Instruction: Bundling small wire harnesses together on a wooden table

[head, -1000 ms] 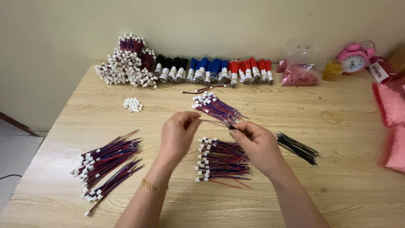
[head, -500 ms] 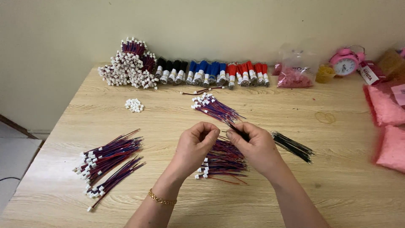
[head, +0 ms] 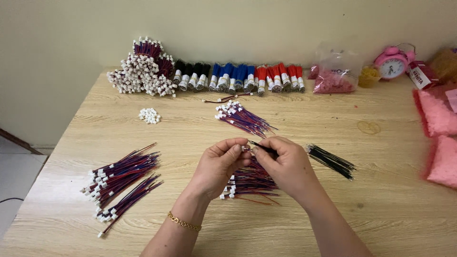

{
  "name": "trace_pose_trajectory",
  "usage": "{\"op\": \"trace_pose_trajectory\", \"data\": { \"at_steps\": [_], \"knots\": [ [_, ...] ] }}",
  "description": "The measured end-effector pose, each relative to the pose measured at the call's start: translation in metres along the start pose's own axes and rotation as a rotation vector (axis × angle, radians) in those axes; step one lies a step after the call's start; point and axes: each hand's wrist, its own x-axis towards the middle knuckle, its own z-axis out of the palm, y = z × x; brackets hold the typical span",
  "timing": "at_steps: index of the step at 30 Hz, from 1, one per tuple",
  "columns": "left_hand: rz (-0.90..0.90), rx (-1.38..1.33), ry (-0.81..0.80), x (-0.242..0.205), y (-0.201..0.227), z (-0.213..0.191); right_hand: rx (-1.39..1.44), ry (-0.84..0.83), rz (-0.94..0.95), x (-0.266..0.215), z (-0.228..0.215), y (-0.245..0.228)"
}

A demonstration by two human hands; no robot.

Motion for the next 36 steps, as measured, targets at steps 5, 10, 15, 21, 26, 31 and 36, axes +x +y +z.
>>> {"op": "trace_pose_trajectory", "data": {
  "at_steps": [5,10,15,21,26,31,36],
  "knots": [
    [0.001,-0.007,-0.002,-0.001,0.000,0.000,-0.021,0.012,0.042,0.000,0.001,-0.003],
    [0.015,-0.010,-0.010,0.000,-0.004,-0.002,-0.053,0.005,0.040,0.002,0.003,0.000],
    [0.051,0.071,0.026,0.004,-0.008,-0.003,-0.090,0.005,0.067,-0.001,0.006,0.000],
    [0.040,0.035,0.049,0.003,-0.009,-0.004,-0.044,0.003,0.082,0.002,0.012,0.006],
    [0.045,0.040,0.071,0.001,-0.007,0.003,-0.057,0.007,0.110,0.003,0.013,0.006],
    [0.067,0.126,0.079,0.003,-0.008,0.003,-0.043,-0.004,0.110,0.006,0.011,0.000],
    [0.059,0.162,0.068,0.006,-0.008,0.002,0.060,-0.016,0.120,0.006,0.014,0.004]
  ]
}}
